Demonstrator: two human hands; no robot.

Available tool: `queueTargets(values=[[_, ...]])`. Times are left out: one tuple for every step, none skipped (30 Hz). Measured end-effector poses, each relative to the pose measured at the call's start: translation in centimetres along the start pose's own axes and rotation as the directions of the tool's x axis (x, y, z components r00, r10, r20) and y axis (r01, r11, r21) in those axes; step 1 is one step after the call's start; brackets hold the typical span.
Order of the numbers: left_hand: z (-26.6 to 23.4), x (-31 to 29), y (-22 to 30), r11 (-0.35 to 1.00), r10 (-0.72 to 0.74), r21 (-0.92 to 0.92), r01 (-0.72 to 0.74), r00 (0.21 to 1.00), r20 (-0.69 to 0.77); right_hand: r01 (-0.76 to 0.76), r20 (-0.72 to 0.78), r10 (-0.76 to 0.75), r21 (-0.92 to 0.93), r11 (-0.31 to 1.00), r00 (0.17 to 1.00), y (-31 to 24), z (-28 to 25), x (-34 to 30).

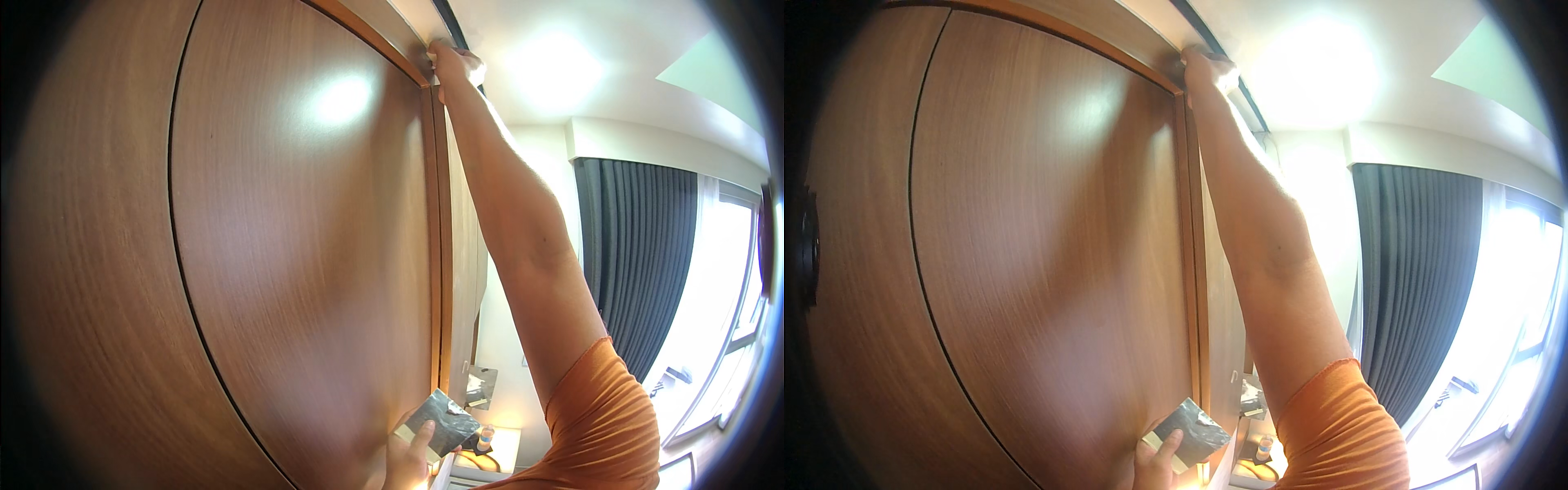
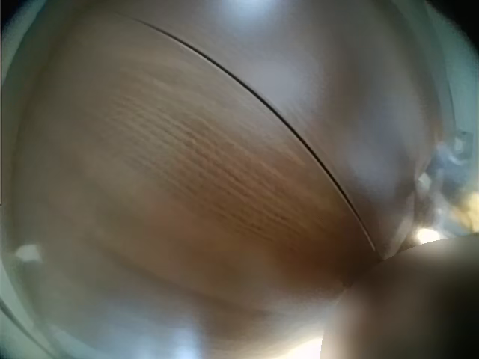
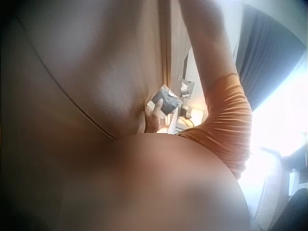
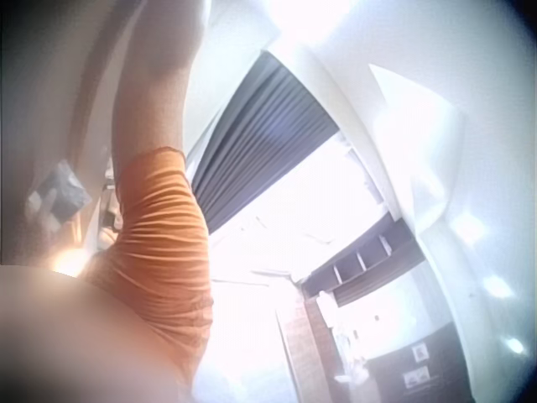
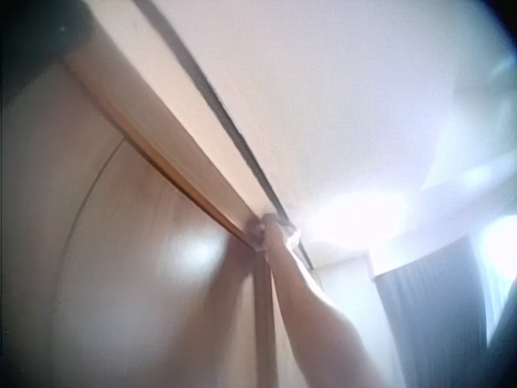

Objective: The person repeatedly applies a small amount of adhesive from a rectangular block onto the upper edge of a wooden cabinet door frame. They use a small wooden stick to spread the adhesive along the seam between the door and the frame.

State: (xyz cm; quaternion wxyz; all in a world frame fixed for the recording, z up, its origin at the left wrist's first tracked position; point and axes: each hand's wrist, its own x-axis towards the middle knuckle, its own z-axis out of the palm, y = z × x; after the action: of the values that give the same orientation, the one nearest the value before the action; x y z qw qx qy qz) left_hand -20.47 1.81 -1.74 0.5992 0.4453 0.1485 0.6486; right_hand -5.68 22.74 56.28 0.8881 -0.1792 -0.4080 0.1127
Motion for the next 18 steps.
queueTargets(values=[[-0.1, 0.0, 0.0, 1.0, -0.001, -0.008, 0.001, 1.0, 0.001, -0.007, -0.002, 0.007, -0.037, 0.999, 1.0, -0.1, -0.2, 0.0], [-0.1, 0.0, 0.0, 1.0, -0.001, -0.01, 0.001, 1.0, 0.003, 0.003, 0.047, 0.0, -0.063, 0.998, 0.999, -0.2, -0.5, 0.0], [-0.2, 0.0, 0.0, 1.0, 0.002, -0.016, -0.002, 1.0, 0.006, 0.001, 0.09, 0.008, -0.102, 0.995, 0.996, -0.4, -1.0, 0.0], [-0.2, 0.0, 0.0, 1.0, 0.002, -0.027, -0.001, 1.0, 0.011, 0.001, 0.133, 0.018, -0.142, 0.99, 0.991, -0.5, -1.6, -0.1], [-0.2, 0.1, 0.0, 1.0, 0.004, -0.03, -0.003, 1.0, 0.015, 0.027, 0.164, -0.006, -0.13, 0.991, 0.986, -0.6, -2.1, -0.4], [-0.3, 0.1, 0.0, 0.999, 0.005, -0.041, -0.004, 1.0, 0.016, 0.052, 0.196, -0.028, -0.117, 0.992, 0.98, -0.7, -2.6, -0.8], [-0.3, 0.3, 0.0, 0.998, 0.009, -0.058, -0.007, 1.0, 0.02, 0.068, 0.212, -0.041, -0.121, 0.99, 0.976, -0.8, -3.2, -1.2], [-0.2, 0.3, 0.0, 0.995, 0.014, -0.097, -0.012, 1.0, 0.016, 0.093, 0.257, -0.058, -0.128, 0.987, 0.965, -0.9, -3.9, -1.7], [-0.1, 0.4, 0.1, 0.993, 0.024, -0.112, -0.022, 1.0, 0.018, 0.109, 0.285, -0.062, -0.15, 0.983, 0.956, -0.9, -4.8, -2.4], [0.1, 0.4, 0.3, 0.991, 0.03, -0.127, -0.027, 0.999, 0.022, 0.126, 0.311, -0.066, -0.175, 0.976, 0.948, -0.9, -6.0, -3.2], [0.3, 0.4, 0.7, 0.989, 0.035, -0.142, -0.031, 0.999, 0.026, 0.15, 0.351, -0.089, -0.148, 0.978, 0.932, -0.9, -7.5, -4.2], [0.6, 0.3, 1.3, 0.988, 0.004, -0.154, 0.001, 0.999, 0.035, 0.172, 0.394, -0.112, -0.118, 0.978, 0.912, -1.0, -9.0, -5.3], [0.9, -0.1, 2.0, 0.985, -0.028, -0.168, 0.034, 0.999, 0.041, 0.173, 0.417, -0.113, -0.108, 0.979, 0.902, -1.2, -10.6, -6.6], [1.3, -0.4, 2.7, 0.981, -0.063, -0.181, 0.07, 0.997, 0.047, 0.173, 0.524, -0.111, -0.069, 0.983, 0.844, -1.4, -12.8, -8.1], [1.9, -0.5, 3.3, 0.976, -0.052, -0.208, 0.064, 0.997, 0.063, 0.15, 0.607, -0.087, -0.054, 0.987, 0.79, -1.7, -15.3, -10.0], [2.4, -0.8, 3.9, 0.975, -0.069, -0.208, 0.079, 0.996, 0.052, 0.113, 0.705, -0.058, -0.032, 0.993, 0.707, -1.9, -18.1, -12.1], [2.9, -1.2, 4.4, 0.972, -0.091, -0.214, 0.095, 0.995, 0.027, 0.064, 0.825, -0.067, 0.038, 0.997, 0.562, -2.1, -20.9, -14.6], [3.3, -1.5, 4.7, 0.968, -0.12, -0.224, 0.116, 0.993, -0.008, -0.01, 0.91, -0.019, 0.025, 1.0, 0.414, -2.3, -23.3, -17.0]])
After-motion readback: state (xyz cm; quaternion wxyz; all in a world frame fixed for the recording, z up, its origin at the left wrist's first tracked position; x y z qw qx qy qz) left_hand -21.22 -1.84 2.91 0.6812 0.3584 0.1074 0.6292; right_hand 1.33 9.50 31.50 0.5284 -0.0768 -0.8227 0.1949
